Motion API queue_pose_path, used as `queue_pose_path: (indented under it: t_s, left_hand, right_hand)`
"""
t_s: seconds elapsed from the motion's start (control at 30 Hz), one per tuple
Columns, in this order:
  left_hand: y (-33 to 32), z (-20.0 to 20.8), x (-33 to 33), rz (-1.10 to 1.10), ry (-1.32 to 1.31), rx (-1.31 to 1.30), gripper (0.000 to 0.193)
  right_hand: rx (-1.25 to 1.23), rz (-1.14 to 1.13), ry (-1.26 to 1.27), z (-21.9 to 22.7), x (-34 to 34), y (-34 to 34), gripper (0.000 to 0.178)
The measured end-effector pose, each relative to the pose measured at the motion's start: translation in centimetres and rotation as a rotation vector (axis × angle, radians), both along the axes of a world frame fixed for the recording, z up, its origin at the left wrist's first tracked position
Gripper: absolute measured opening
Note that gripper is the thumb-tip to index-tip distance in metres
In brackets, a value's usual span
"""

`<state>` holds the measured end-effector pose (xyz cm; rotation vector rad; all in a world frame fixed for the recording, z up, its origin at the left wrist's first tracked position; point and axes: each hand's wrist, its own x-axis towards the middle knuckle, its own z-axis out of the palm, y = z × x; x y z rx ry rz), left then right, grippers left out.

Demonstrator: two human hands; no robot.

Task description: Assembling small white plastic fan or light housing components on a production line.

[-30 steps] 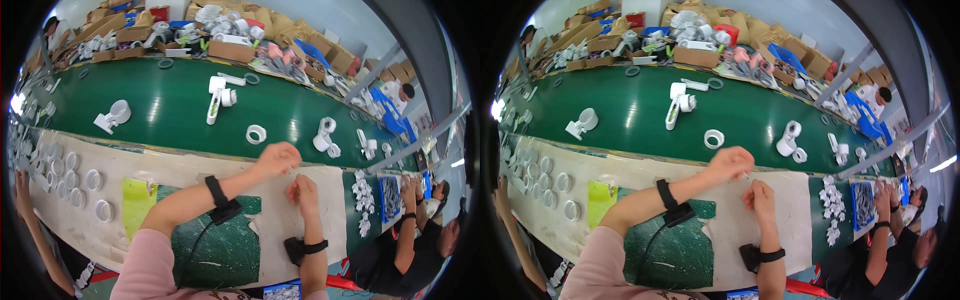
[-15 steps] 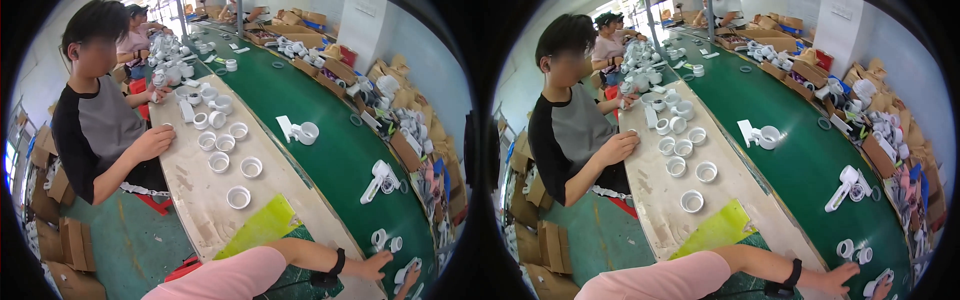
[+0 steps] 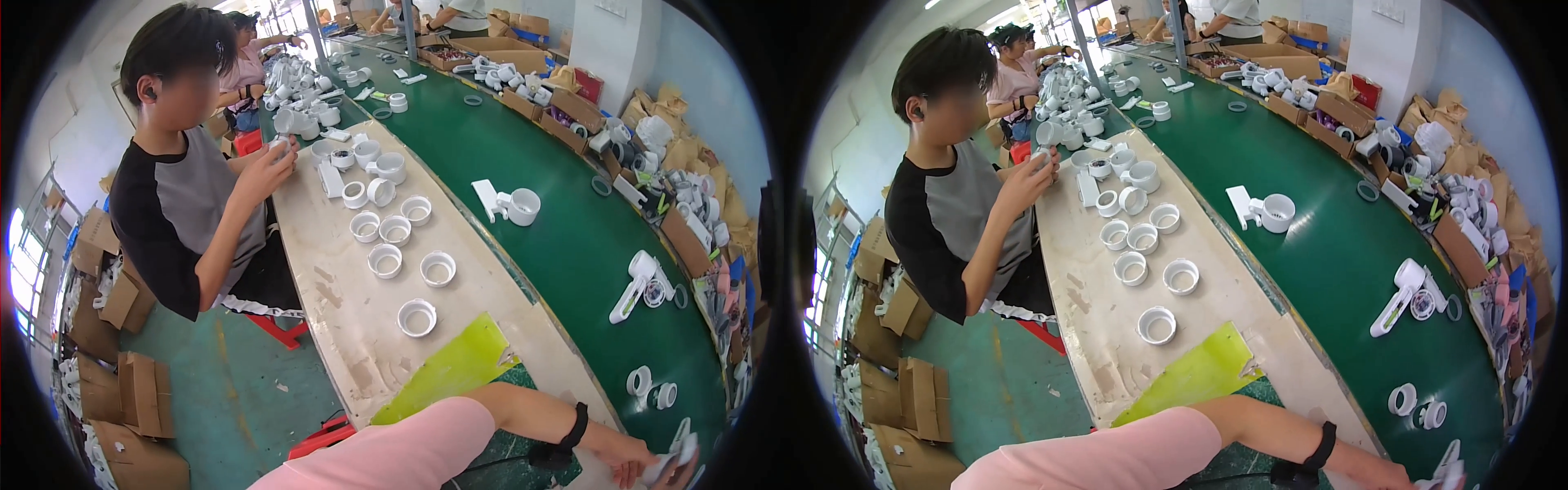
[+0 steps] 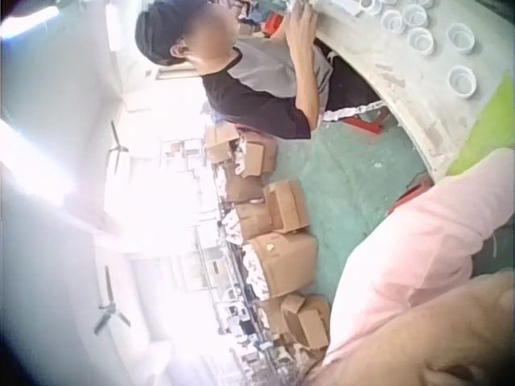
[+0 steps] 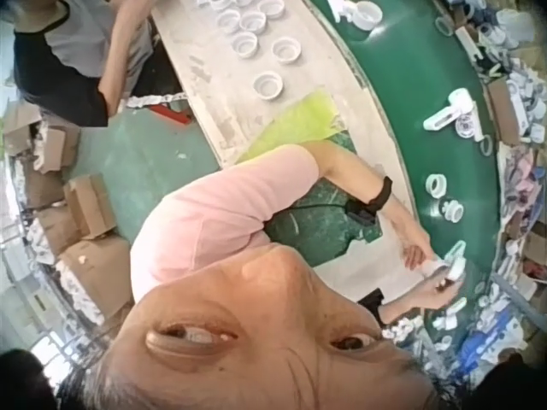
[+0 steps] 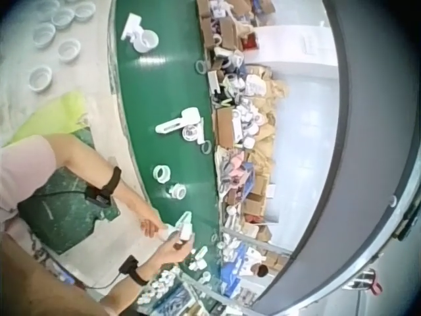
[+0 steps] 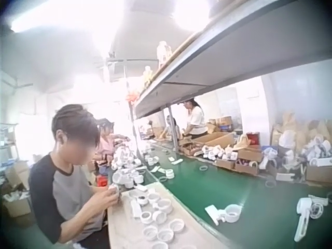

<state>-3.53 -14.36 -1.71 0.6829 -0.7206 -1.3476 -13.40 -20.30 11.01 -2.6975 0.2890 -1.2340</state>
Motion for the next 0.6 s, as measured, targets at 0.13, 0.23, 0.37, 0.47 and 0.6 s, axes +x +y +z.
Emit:
queue_pose_path:
  t_s: [0.13, 0.23, 0.37, 0.47, 0.6]
  left_hand:
    - [2.1, -0.1, 0.6, -0.380, 0.001, -0.143, 0.107]
    - [2.5, 0.8, 0.0, -0.436, 0.114, -0.043, 0.084]
    - [1.3, -0.6, -0.2, -0.386, 0.181, -0.106, 0.074]
    - [0.3, -1.7, -0.2, -0.350, 0.237, -0.152, 0.066]
    - [1.7, -1.0, 0.3, -0.348, 0.323, -0.140, 0.046]
  right_hand:
    - [-0.184, 0.182, 0.038, -2.1, -2.1, 3.6, 0.025]
    - [-0.194, 0.204, 0.082, -1.2, -3.5, 5.0, 0.021]
    - [-0.259, 0.197, 0.103, -1.8, -4.9, 4.6, 0.017]
    - [-0.238, 0.267, 0.172, -1.6, -5.1, 6.1, 0.021]
    - [-0.349, 0.311, 0.352, -1.6, -5.9, 7.3, 0.025]
